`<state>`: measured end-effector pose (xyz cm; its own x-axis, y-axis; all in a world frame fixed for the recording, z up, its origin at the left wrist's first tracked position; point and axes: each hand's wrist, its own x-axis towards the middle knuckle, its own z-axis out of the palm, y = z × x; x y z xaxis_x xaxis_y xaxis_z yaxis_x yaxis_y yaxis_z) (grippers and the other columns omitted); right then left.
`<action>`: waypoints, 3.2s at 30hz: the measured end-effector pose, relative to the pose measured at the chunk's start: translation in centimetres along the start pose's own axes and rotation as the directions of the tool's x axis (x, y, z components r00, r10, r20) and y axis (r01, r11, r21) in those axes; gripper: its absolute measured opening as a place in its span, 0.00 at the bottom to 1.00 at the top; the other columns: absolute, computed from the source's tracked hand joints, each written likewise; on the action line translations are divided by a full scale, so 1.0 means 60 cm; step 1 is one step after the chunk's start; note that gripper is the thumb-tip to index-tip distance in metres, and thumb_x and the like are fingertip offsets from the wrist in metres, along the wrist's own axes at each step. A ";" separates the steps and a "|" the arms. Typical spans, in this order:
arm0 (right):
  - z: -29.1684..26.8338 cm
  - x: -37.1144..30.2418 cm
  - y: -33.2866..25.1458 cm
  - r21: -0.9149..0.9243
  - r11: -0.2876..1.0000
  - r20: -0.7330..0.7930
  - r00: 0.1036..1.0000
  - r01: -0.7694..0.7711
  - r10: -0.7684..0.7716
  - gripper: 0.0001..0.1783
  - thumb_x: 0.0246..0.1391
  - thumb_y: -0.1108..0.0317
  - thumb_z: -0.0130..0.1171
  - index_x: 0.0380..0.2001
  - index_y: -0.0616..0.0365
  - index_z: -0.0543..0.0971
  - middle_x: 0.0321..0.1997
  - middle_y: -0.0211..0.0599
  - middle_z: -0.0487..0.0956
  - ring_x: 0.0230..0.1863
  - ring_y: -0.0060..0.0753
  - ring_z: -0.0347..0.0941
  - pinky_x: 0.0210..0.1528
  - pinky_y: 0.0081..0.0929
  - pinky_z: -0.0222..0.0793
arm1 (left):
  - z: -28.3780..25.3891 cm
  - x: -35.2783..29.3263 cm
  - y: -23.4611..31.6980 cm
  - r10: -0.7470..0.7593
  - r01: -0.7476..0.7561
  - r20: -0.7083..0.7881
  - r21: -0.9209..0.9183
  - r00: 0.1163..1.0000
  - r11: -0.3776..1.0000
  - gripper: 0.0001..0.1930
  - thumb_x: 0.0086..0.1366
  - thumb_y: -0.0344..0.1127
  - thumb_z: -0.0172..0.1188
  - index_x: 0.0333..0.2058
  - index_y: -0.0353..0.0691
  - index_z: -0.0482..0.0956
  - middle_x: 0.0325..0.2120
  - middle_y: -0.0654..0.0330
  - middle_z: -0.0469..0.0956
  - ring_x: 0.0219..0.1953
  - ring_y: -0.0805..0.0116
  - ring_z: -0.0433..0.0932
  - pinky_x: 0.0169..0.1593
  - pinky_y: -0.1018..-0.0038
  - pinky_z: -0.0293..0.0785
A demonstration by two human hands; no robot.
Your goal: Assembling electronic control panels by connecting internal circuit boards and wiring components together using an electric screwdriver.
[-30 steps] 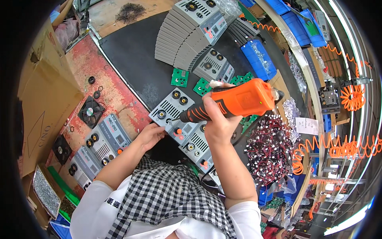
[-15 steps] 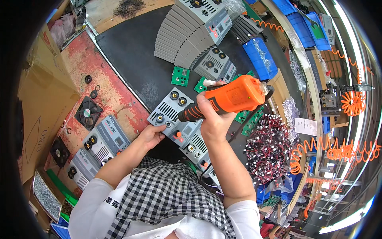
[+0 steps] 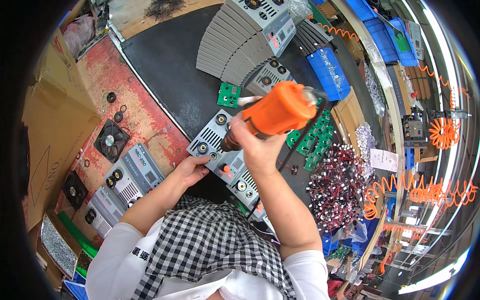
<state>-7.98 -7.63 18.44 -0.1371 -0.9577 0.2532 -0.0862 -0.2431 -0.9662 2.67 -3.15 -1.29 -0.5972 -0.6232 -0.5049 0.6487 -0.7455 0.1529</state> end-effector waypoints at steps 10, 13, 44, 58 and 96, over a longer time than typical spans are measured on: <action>0.023 -0.028 -0.005 0.020 0.998 0.072 0.996 0.059 -0.060 0.19 0.37 0.82 0.57 0.36 0.63 0.67 0.24 0.30 0.72 0.23 0.18 0.69 0.28 0.16 0.65 | -0.007 -0.002 -0.002 -0.008 0.008 0.002 -0.007 1.000 1.000 0.12 0.56 0.27 0.50 0.40 0.44 0.72 0.36 0.67 0.75 0.36 0.76 0.72 0.35 0.79 0.62; 0.027 -0.034 0.004 -0.043 0.996 0.210 0.976 0.072 -0.062 0.23 0.35 0.84 0.54 0.39 0.62 0.64 0.38 0.38 0.70 0.31 0.26 0.69 0.34 0.23 0.66 | 0.002 -0.007 0.000 -0.020 0.019 -0.022 -0.042 1.000 0.999 0.11 0.55 0.26 0.52 0.38 0.44 0.72 0.33 0.67 0.75 0.33 0.76 0.74 0.29 0.80 0.63; -0.134 -0.185 -0.113 0.328 0.923 -0.188 0.971 0.202 -0.146 0.28 0.35 0.72 0.56 0.44 0.58 0.61 0.35 0.40 0.70 0.32 0.31 0.69 0.40 0.37 0.65 | 0.034 -0.099 -0.095 -0.036 0.024 0.190 0.068 0.981 0.997 0.04 0.58 0.33 0.55 0.29 0.40 0.73 0.21 0.64 0.74 0.21 0.77 0.71 0.24 0.86 0.66; -0.092 -0.158 -0.073 0.286 0.946 -0.048 0.989 0.151 -0.143 0.29 0.36 0.73 0.56 0.45 0.57 0.61 0.38 0.40 0.68 0.33 0.31 0.68 0.39 0.35 0.64 | 0.010 -0.086 -0.081 -0.012 0.011 0.022 0.058 1.000 0.998 0.15 0.56 0.47 0.57 0.24 0.40 0.70 0.18 0.63 0.71 0.18 0.77 0.68 0.22 0.85 0.62; -0.057 -0.106 -0.034 0.186 0.978 -0.054 0.994 0.099 -0.090 0.27 0.36 0.79 0.56 0.44 0.59 0.62 0.37 0.40 0.69 0.34 0.32 0.70 0.40 0.30 0.66 | -0.042 -0.056 -0.047 0.099 -0.096 -0.043 0.066 0.994 0.993 0.08 0.60 0.34 0.48 0.34 0.37 0.71 0.26 0.60 0.71 0.28 0.70 0.70 0.33 0.76 0.66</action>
<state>-10.29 -0.51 18.99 -0.1817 -0.9222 0.3414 0.0860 -0.3608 -0.9287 4.03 1.62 -2.17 -0.5093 -0.6834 -0.5230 0.6704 -0.6962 0.2568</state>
